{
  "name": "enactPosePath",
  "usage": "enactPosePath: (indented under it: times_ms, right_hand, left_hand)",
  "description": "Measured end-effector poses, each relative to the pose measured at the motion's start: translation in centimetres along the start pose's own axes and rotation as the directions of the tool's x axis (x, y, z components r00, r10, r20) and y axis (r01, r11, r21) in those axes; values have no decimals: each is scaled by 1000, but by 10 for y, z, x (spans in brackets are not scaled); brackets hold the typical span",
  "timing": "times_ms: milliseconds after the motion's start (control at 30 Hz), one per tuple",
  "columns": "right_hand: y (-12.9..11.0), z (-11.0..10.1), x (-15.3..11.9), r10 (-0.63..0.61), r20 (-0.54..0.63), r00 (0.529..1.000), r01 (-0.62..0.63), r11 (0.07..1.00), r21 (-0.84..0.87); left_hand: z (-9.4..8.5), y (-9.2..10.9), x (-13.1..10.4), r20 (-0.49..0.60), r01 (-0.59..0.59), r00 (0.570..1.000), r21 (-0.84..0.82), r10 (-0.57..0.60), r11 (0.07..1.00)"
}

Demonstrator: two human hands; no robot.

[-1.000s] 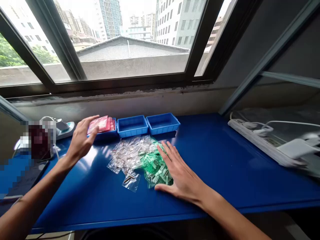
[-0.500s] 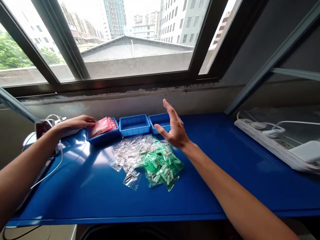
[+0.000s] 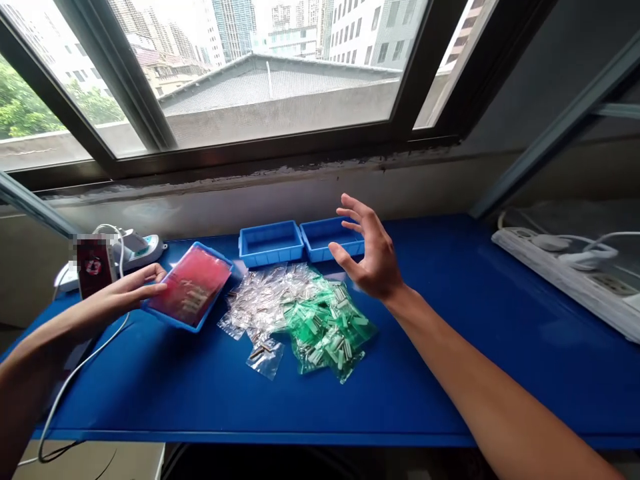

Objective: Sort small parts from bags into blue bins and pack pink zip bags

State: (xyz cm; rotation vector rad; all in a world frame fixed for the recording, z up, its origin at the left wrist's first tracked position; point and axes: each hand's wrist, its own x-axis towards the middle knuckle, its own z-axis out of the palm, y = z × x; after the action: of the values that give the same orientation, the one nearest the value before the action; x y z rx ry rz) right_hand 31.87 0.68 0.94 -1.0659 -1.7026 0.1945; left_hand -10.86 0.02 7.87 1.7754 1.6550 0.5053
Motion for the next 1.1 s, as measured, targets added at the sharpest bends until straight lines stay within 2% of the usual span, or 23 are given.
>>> enactPosePath:
  times_ms: [33, 100, 167, 233, 400, 533, 700, 800, 900, 933, 1000, 1100]
  right_hand:
    - [0, 0, 0, 4, -2, 1000, -4, 1000, 5]
    - [1, -1, 0, 18, -4, 1000, -18, 1000, 13]
    - [1, -2, 0, 31, 3, 1000, -31, 999, 21]
    - [0, -1, -1, 41, 17, 999, -41, 999, 26]
    - [-2, 0, -1, 80, 61, 995, -81, 996, 28]
    - [-1, 2, -2, 68, 113, 991, -74, 996, 51]
    - [-3, 3, -3, 61, 143, 988, -71, 995, 68]
    - [-6, 4, -3, 68, 164, 984, -81, 994, 78]
    - [-6, 4, -3, 55, 169, 984, -72, 993, 96]
    - [-6, 5, -3, 49, 170, 984, -67, 992, 102]
    - [-6, 5, -3, 47, 176, 983, -67, 992, 107]
    - [-6, 5, -4, 51, 189, 981, -73, 991, 114]
  left_hand:
    - [5, 3, -5, 67, 13, 998, -21, -11, 1000]
    - [18, 12, -12, 101, -2, 995, 6, 2, 1000]
    - [34, 22, -18, 21, -30, 999, 106, 28, 994]
    - [51, 31, -23, -82, -90, 991, 192, 107, 977]
    - [83, 46, -33, -220, -154, 955, 200, 197, 968]
    - [99, 56, -36, -310, -264, 887, 269, 343, 926]
    - [119, 68, -41, -327, -391, 780, 411, 533, 824]
    - [118, 70, -44, -297, -430, 721, 518, 627, 740]
    - [104, 65, -43, -277, -448, 654, 609, 704, 655]
    - [98, 61, -41, -269, -448, 645, 625, 715, 639]
    - [87, 53, -35, -259, -441, 654, 633, 711, 636]
    - [71, 41, -24, -251, -424, 708, 596, 660, 682]
